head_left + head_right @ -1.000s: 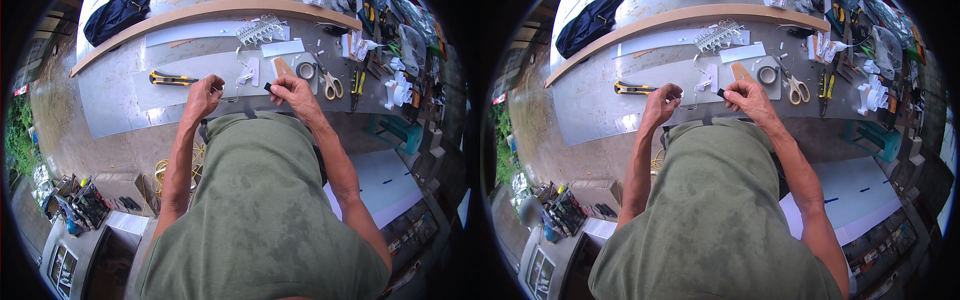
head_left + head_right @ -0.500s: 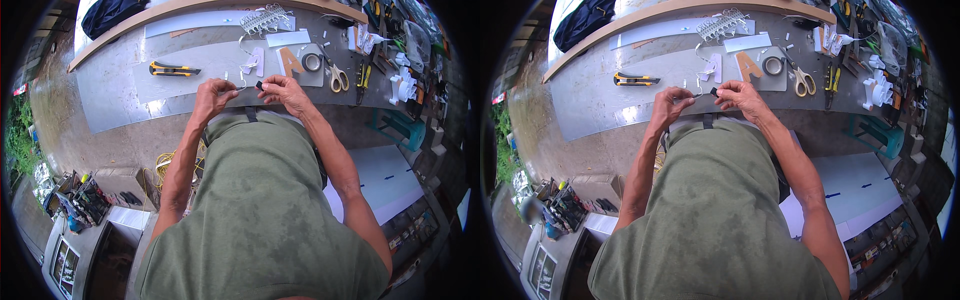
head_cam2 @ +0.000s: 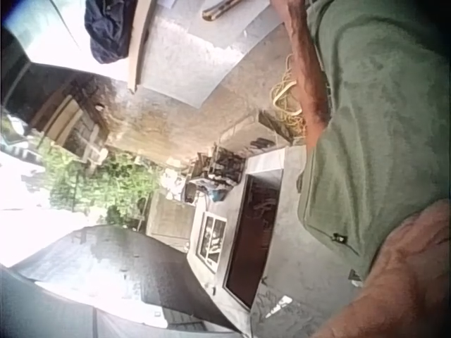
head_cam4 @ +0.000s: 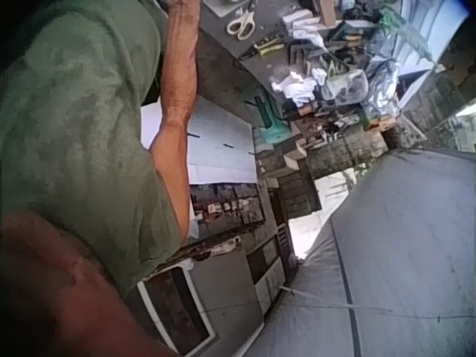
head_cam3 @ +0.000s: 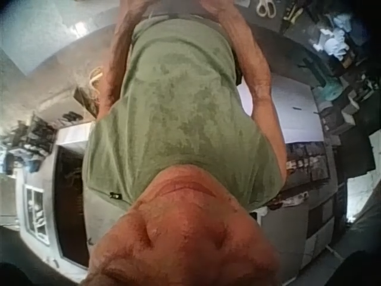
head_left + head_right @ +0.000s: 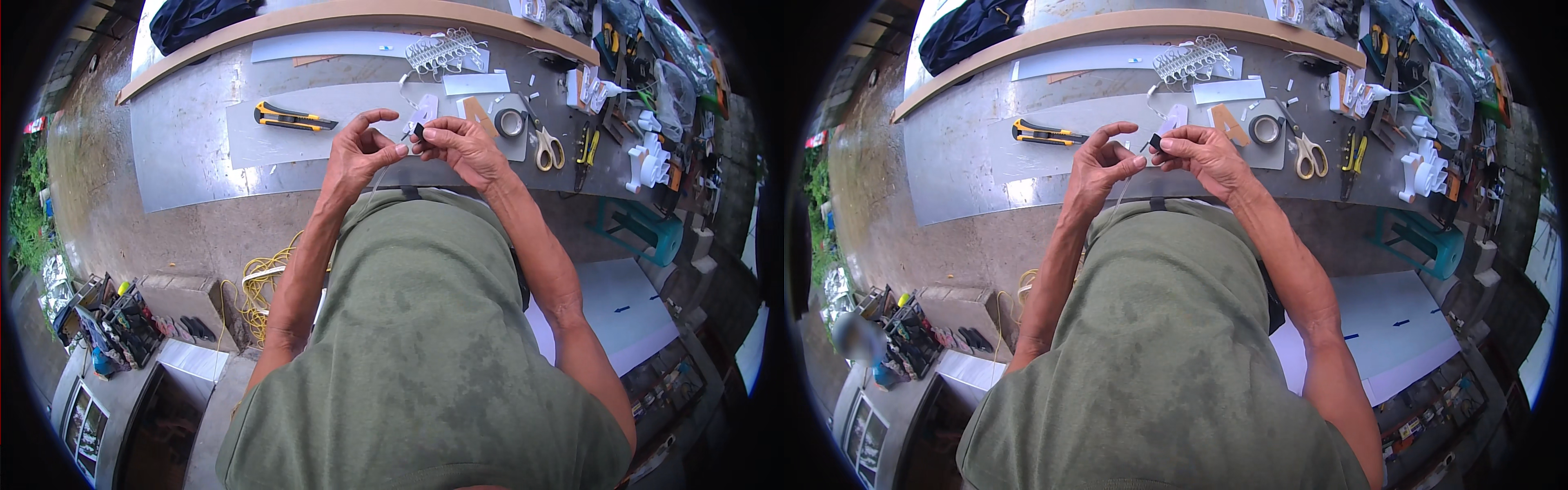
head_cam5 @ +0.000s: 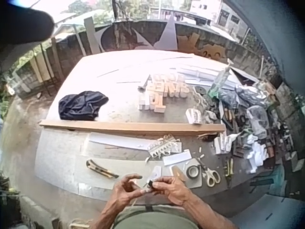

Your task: Installing LED modules or wiring inside channel letters for a sign.

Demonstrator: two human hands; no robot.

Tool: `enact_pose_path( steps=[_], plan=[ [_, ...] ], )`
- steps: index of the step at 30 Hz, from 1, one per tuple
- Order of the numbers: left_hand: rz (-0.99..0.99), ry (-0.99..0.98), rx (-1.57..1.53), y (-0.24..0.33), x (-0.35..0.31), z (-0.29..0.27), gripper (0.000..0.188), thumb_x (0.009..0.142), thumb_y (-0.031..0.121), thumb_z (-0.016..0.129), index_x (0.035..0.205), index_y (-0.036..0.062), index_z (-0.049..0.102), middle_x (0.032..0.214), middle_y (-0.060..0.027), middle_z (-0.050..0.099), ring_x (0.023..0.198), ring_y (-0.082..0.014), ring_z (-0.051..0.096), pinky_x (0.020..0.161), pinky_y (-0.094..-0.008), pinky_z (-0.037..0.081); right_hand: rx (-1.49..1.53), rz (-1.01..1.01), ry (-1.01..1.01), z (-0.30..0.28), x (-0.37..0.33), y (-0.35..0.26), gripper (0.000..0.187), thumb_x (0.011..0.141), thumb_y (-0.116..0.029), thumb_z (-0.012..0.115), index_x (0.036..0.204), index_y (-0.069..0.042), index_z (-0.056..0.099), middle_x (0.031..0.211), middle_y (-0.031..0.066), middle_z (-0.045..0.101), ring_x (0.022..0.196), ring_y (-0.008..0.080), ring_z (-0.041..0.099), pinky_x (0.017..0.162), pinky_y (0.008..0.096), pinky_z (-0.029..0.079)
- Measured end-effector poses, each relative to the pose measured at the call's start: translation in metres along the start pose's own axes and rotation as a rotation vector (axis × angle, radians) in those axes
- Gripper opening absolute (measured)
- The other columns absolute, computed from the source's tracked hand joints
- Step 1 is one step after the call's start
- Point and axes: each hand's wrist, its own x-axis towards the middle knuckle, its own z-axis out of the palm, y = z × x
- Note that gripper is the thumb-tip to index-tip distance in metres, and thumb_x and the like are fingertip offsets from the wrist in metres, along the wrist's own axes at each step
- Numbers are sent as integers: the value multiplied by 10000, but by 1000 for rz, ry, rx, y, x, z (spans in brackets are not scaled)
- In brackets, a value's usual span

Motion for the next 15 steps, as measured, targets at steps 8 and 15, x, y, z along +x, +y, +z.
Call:
enact_pose_path(
  steps=[8,15],
  plan=[
    [221,82,48,4,0,6,197,864,56,829,1049,13,777,833,-28,738,757,-80,649,673,-246,505,25,-67,-64,13,8,-20,159,960,-75,720,1092,12,722,1025,135,755,927,242,743,843,366,609],
    [323,144,421,15,5,5,173,888,104,818,1045,35,800,917,-37,753,788,-82,649,673,-252,499,-24,-84,-86,18,18,-36,161,957,-80,729,1094,3,726,1015,127,754,932,221,738,852,368,607]
  ],
)
